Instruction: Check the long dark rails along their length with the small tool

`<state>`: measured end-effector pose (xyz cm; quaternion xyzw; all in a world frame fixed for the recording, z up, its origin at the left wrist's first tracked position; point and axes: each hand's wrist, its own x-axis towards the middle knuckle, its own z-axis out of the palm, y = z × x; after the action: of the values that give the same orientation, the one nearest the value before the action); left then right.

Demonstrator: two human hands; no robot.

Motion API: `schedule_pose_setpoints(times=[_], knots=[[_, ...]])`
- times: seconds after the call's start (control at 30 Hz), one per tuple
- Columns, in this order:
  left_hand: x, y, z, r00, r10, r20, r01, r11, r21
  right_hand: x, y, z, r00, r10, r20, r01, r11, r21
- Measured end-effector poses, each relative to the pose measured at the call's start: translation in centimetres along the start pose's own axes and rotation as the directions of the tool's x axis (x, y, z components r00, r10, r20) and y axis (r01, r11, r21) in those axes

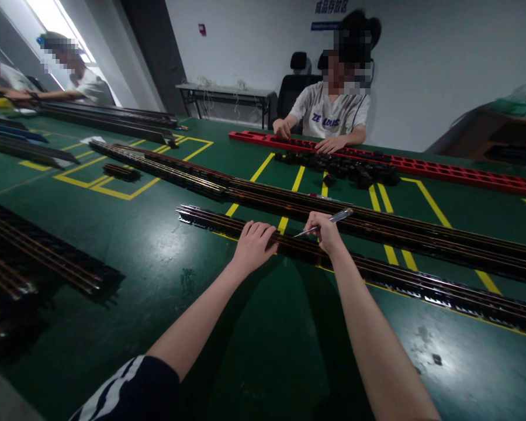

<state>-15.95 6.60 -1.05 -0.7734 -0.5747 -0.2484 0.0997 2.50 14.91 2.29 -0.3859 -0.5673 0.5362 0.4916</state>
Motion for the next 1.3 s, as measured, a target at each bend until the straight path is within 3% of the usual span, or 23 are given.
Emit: schedule_pose_setpoints(times=[0.73,1.07,1.3], knots=[[-0.1,0.1,-0.1,1.000,0.001,-0.007,-0.001,1.000,0.013,-0.2,0.2,-0.5,0.999,0.016,0.038,-0.014,0.999,-0.051],[0.3,1.0,0.1,0.996,0.093,0.005,-0.093,0.996,0.003,-1.1,-1.3,-2.0,0.983,0.063,0.172,-0.012,0.959,-0.283],[0.9,2.6,0.9,0.995,0.100,0.022,-0.100,0.995,-0.024,-2.0,-1.7,-4.2,0.968,0.101,0.230,-0.035,0.960,-0.276]])
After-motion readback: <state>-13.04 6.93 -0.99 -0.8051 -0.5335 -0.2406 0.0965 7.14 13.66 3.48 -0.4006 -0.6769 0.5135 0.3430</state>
